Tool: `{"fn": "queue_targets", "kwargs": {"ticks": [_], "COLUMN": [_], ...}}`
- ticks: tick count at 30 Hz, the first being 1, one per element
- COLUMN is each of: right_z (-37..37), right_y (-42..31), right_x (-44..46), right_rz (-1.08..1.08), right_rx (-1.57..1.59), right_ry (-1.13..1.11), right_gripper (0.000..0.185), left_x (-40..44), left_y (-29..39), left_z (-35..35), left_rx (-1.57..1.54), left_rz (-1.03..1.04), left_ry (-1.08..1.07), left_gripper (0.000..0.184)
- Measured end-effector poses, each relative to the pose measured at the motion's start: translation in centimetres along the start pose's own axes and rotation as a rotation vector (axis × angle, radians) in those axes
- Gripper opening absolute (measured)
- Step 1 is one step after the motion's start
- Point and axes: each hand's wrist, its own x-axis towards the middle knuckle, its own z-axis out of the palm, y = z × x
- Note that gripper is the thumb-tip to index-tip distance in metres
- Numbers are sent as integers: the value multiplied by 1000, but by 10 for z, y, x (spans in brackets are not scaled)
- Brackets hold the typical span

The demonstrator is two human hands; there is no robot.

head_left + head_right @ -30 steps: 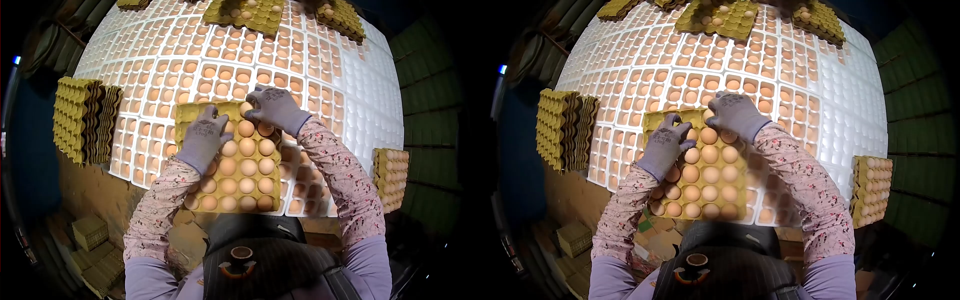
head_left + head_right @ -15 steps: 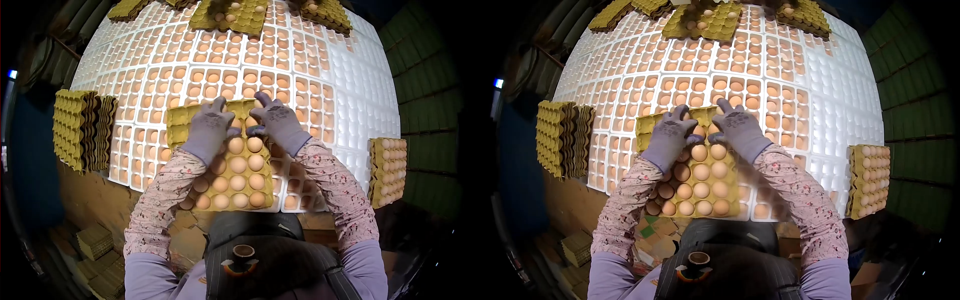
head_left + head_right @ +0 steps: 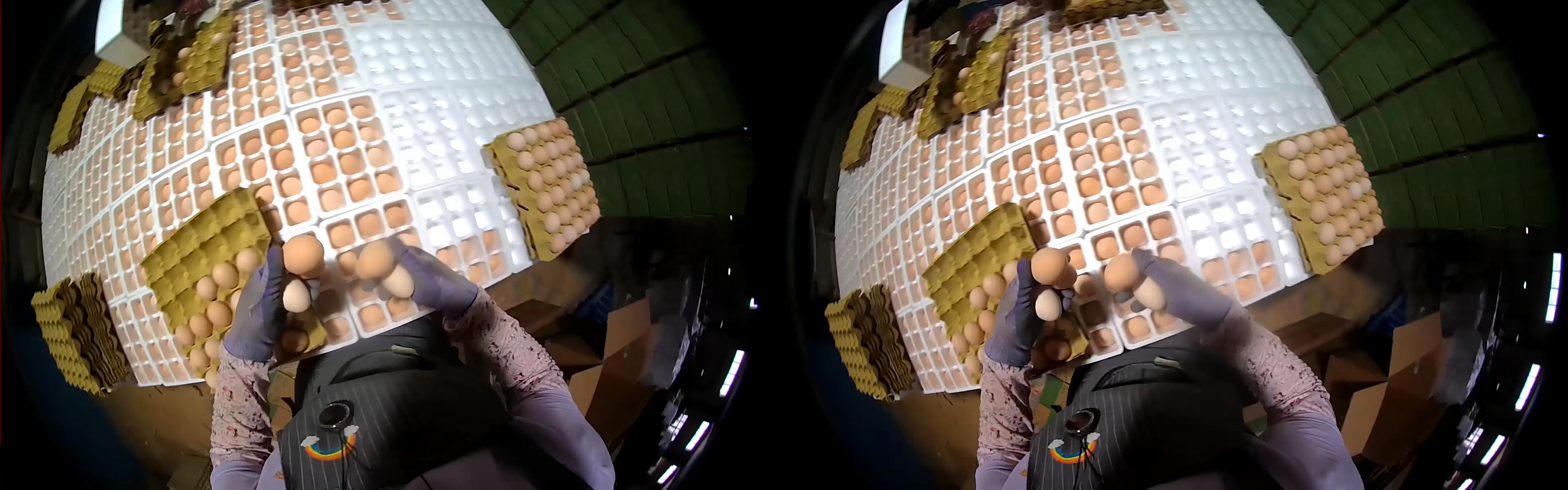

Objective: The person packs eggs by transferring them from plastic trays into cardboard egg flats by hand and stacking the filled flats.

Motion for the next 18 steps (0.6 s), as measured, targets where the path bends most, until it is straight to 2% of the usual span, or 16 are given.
{"fn": "queue_targets", "kwargs": {"ticks": [2,3,5,7,9,11,15,17,18], "right_z": [-39,-70,-130,-148,-181,-202,-203,-197,-197], "right_y": [57,75,97,78,74,78,95,82,75], "right_x": [-4,-9,-22,-38,-36,-32,-15,-16,-12], "right_rz": [-153,-145,-903,-453,-478,-350,-518,-377,-392], "right_rx": [-82,-78,-1229,-945,-1201,-1342,-1237,-1292,-1151], "right_ry": [134,133,431,776,846,769,619,321,282], "right_gripper": [31,31,35,41,38,33,32,37,37], "left_x": [49,72,119,145,170,185,204,220,226], "left_y": [-31,-49,-96,-114,-124,-128,-109,-100,-98], "left_z": [13,19,46,93,129,145,165,168,170], "left_rx": [355,525,833,1249,1481,1575,1533,1620,1649], "left_rz": [161,245,635,889,924,812,850,668,740], "left_ry": [44,78,58,188,236,242,281,268,271], "left_gripper": [54,52,52,46,46,46,43,41,45]}}
